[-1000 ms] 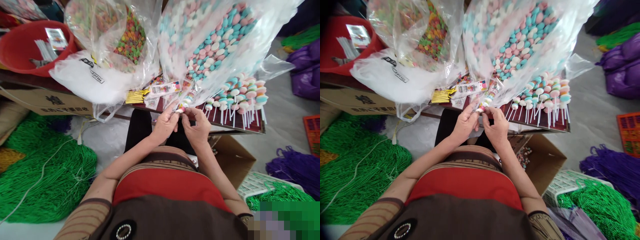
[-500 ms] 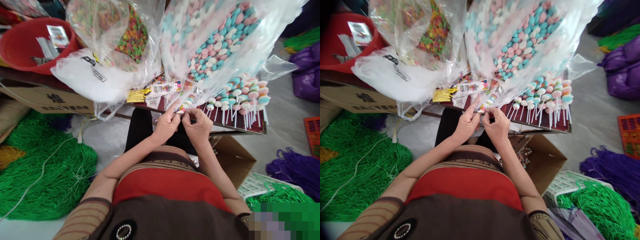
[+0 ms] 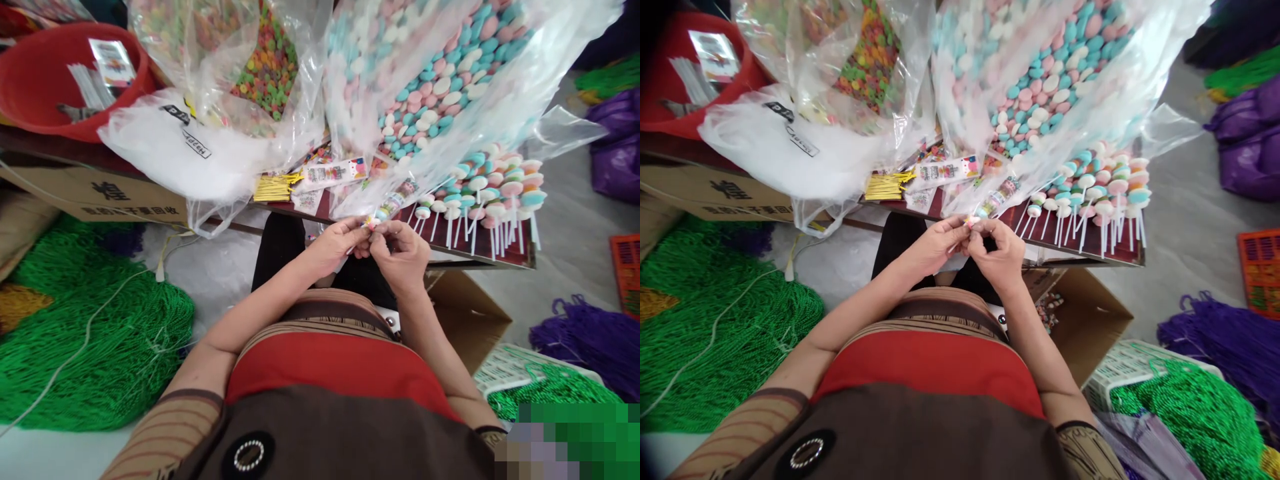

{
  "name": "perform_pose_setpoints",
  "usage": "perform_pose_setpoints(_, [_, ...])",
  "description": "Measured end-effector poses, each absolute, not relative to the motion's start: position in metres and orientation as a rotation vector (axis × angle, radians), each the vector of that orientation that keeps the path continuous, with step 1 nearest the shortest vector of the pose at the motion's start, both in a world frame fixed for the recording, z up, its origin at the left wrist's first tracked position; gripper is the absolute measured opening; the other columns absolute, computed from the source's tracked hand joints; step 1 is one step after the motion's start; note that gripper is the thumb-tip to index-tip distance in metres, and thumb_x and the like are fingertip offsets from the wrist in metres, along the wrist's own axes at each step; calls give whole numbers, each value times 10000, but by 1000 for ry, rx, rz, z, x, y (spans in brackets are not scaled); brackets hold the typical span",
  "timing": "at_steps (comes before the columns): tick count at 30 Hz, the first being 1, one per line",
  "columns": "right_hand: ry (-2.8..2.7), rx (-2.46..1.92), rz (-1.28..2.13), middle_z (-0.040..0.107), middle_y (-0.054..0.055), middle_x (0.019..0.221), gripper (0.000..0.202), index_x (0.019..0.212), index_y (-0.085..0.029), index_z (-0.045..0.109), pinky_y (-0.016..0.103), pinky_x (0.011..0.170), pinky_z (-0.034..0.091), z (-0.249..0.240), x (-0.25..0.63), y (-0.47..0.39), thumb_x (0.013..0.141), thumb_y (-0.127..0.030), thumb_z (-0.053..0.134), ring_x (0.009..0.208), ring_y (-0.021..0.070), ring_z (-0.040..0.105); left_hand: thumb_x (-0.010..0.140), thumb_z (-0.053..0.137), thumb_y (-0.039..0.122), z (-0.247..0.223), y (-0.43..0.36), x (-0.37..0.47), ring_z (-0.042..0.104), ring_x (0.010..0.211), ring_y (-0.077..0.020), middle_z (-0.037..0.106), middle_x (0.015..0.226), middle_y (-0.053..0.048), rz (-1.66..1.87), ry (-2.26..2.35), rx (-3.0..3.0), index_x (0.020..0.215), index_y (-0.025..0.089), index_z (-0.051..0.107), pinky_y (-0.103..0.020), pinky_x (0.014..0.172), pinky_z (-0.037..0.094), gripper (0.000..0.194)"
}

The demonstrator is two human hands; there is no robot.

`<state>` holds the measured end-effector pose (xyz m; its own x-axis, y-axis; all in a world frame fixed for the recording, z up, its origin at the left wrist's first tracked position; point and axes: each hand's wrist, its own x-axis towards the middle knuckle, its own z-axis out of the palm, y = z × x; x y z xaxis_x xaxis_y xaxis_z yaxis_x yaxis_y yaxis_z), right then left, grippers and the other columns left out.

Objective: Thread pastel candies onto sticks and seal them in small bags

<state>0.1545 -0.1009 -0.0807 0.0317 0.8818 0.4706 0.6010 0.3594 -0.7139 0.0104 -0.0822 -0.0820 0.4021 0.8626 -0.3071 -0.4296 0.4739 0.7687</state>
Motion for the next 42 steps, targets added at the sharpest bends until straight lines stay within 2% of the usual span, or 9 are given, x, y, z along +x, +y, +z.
perform_pose_setpoints(6, [-1873,-1220,246,672,-27,672,95,781,-255,618,271,619,538,-76,148,-99,785,-161,602,573,134,608,764,839,383,-91,-83,11,566,651,-82,625,685,60,1084,863,682,994,207,703,-214,663,473,321])
perform_pose_setpoints(9, [-1633,-1270,548,712,-9,778,25,866,-246,622,279,636,560,-80,144,-104,874,-246,598,611,131,636,786,822,389,-92,-80,12,630,796,-100,682,788,34,1180,928,720,964,215,698,-237,795,503,279])
perform_pose_setpoints(11, [-1429,-1265,840,726,2,852,105,966,-240,619,279,627,571,-84,140,-108,919,-331,599,638,129,654,810,800,417,-91,-78,11,652,880,-107,714,867,15,1235,946,731,957,219,702,-249,853,501,265])
perform_pose_setpoints(17, [-1315,-1164,1281,710,-5,837,269,1032,-223,641,301,693,577,-86,123,-113,871,-436,675,704,139,640,767,820,465,-90,-80,12,650,812,-115,732,901,3,1206,931,655,1017,226,738,-236,709,491,356])
perform_pose_setpoints(23, [-1272,-1127,1318,552,-58,663,322,761,-228,559,257,602,471,-88,120,-111,834,-495,724,594,108,504,837,748,559,-95,-84,11,591,641,-94,692,823,1,1194,957,775,1094,235,698,-236,600,470,417])
perform_pose_setpoints(27, [-1315,-1190,1288,541,-57,631,314,731,-229,539,257,585,418,-87,126,-113,849,-476,694,583,112,477,873,702,566,-94,-81,-3,656,795,-129,721,998,-46,1347,1153,1316,1120,233,679,-284,771,546,415])
perform_pose_setpoints(31, [-1486,-1292,1102,524,-55,618,274,707,-229,538,262,578,392,-82,133,-113,859,-426,654,579,116,449,980,547,483,-93,-77,-18,684,945,-186,745,1037,-87,1354,1233,2027,1061,240,738,-337,902,520,319])
perform_pose_setpoints(37, [-1533,-1383,910,501,-58,592,258,665,-226,486,264,584,366,-78,134,-112,856,-333,623,569,111,433,1009,512,297,-95,-77,-17,667,829,-151,739,964,-62,1503,1276,2415,1021,244,723,-294,788,498,218])
perform_pose_setpoints(42, [-1504,-1391,844,509,-59,610,236,689,-225,503,269,613,379,-79,134,-113,867,-323,623,585,110,439,979,498,207,-93,-74,-14,651,819,-169,694,863,-58,1525,1394,2446,889,210,647,-314,799,520,174])
